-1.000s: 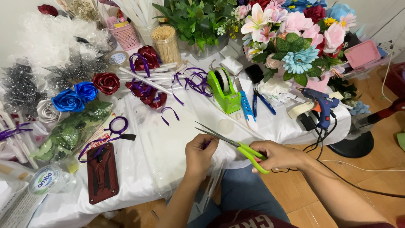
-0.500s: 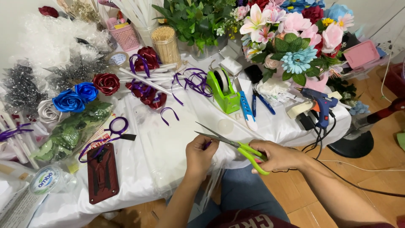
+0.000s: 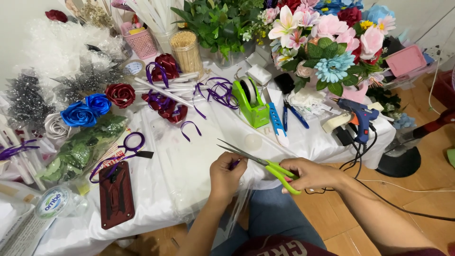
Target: The person cuts a purple ribbon into short pieces using scissors, then folds and glues the pieces into U-shaped loops with a hot glue gun. The finished loops are placed on the table among other craft supplies.
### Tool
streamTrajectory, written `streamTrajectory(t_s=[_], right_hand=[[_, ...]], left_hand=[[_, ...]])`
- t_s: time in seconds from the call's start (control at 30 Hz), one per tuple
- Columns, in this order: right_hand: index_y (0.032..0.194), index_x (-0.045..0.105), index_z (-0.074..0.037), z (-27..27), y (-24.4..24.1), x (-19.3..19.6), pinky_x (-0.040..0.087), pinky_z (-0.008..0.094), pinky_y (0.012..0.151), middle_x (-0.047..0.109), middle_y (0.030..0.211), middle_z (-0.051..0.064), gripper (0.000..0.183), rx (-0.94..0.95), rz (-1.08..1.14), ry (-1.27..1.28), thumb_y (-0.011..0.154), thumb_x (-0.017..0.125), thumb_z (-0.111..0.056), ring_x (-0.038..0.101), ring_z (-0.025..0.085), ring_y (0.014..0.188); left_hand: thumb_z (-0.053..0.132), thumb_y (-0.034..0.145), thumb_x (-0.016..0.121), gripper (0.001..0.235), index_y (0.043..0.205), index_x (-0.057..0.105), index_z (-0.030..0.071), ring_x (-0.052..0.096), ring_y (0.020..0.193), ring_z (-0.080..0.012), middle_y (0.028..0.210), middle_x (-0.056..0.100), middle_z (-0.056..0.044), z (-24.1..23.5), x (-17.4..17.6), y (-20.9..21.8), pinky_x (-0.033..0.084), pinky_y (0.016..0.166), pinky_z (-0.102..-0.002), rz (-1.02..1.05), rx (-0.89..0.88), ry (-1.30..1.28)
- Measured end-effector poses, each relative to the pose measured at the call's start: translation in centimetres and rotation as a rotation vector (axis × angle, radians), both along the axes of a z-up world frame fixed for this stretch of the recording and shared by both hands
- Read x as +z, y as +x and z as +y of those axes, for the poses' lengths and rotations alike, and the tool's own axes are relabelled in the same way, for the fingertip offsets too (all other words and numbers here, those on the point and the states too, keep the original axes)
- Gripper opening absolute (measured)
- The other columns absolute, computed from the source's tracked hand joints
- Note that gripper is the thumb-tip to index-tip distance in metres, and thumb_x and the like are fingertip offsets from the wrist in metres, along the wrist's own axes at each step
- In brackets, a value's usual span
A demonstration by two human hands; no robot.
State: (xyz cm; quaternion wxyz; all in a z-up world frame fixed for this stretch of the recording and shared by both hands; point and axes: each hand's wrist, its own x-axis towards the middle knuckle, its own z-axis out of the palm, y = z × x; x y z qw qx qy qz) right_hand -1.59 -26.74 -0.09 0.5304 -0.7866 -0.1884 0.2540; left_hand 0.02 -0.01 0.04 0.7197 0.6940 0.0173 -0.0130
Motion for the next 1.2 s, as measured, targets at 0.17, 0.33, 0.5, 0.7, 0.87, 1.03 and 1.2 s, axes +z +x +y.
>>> streamTrajectory(t_s=[0.17,0.33,0.5,0.7,0.87,1.03,1.2], right_hand=[[0.087,0.064,-0.007,0.2,-0.1,1.2,0.047,0.035,0.067,0.057,0.083,0.004,0.038,0.047,-0.041,-0.071,0.072,0.095,-0.024,0.051,0.019,0.077],[0.097,0.061,-0.006,0.9,-0.3,2.1,0.048,0.042,0.078,0.058,0.102,0.012,0.05,0.056,-0.092,-0.122,0.071,0.096,-0.032,0.051,0.024,0.091],[0.095,0.062,-0.007,0.8,0.0,1.5,0.047,0.04,0.074,0.056,0.094,0.008,0.047,0.057,-0.101,-0.132,0.07,0.096,-0.029,0.052,0.022,0.086],[0.091,0.073,-0.001,-0.5,0.5,-0.1,0.05,0.042,0.074,0.065,0.083,0.008,0.025,-0.179,-0.042,-0.072,0.073,0.084,-0.015,0.058,0.024,0.08],[0.104,0.071,0.008,-4.7,3.1,-0.3,0.053,0.05,0.081,0.068,0.1,0.025,0.041,-0.557,-0.282,-0.383,0.08,0.079,-0.024,0.064,0.039,0.091],[0.123,0.069,0.006,-8.6,7.0,-4.0,0.055,0.052,0.092,0.059,0.131,0.027,0.06,-0.836,-0.49,-0.719,0.091,0.073,-0.043,0.065,0.048,0.113],[0.118,0.075,0.001,-8.8,9.8,-6.6,0.059,0.052,0.087,0.062,0.126,0.023,0.055,-0.801,-0.542,-0.88,0.083,0.078,-0.042,0.07,0.046,0.107]], left_hand=[[0.0,0.083,0.075,0.006,0.086,0.078,0.004,0.05,0.067,-0.011,0.068,0.062,-0.005,0.1,-0.6,-0.2,0.046,0.061,-0.026,0.025,-0.013,-0.014],[0.0,0.081,0.076,0.006,0.086,0.078,0.003,0.051,0.067,-0.0107,0.068,0.062,-0.006,-0.1,-0.7,-0.4,0.046,0.061,-0.025,0.007,-0.016,-0.017],[0.002,0.084,0.076,0.004,0.086,0.077,0.005,0.048,0.065,-0.0102,0.066,0.062,-0.004,0.0,-1.6,-0.2,0.044,0.059,-0.025,0.04,-0.031,-0.008],[0.006,0.088,0.076,0.007,0.094,0.079,0.002,0.052,0.069,-0.0105,0.07,0.065,-0.007,0.2,0.4,-0.9,0.047,0.061,-0.026,0.08,0.002,-0.012],[0.007,0.098,0.062,0.019,0.106,0.078,0.0,0.045,0.069,-0.0089,0.074,0.059,-0.004,0.3,4.8,-1.9,0.042,0.061,-0.023,0.18,0.009,-0.117],[0.002,0.101,0.049,0.031,0.118,0.074,-0.002,0.037,0.061,-0.0055,0.074,0.049,-0.002,-0.4,4.2,-1.5,0.035,0.055,-0.018,0.191,-0.036,-0.201],[0.006,0.099,0.057,0.029,0.122,0.074,0.004,0.043,0.074,-0.0079,0.081,0.058,-0.006,-1.1,4.7,-1.2,0.039,0.065,-0.021,0.077,-0.045,-0.113]])
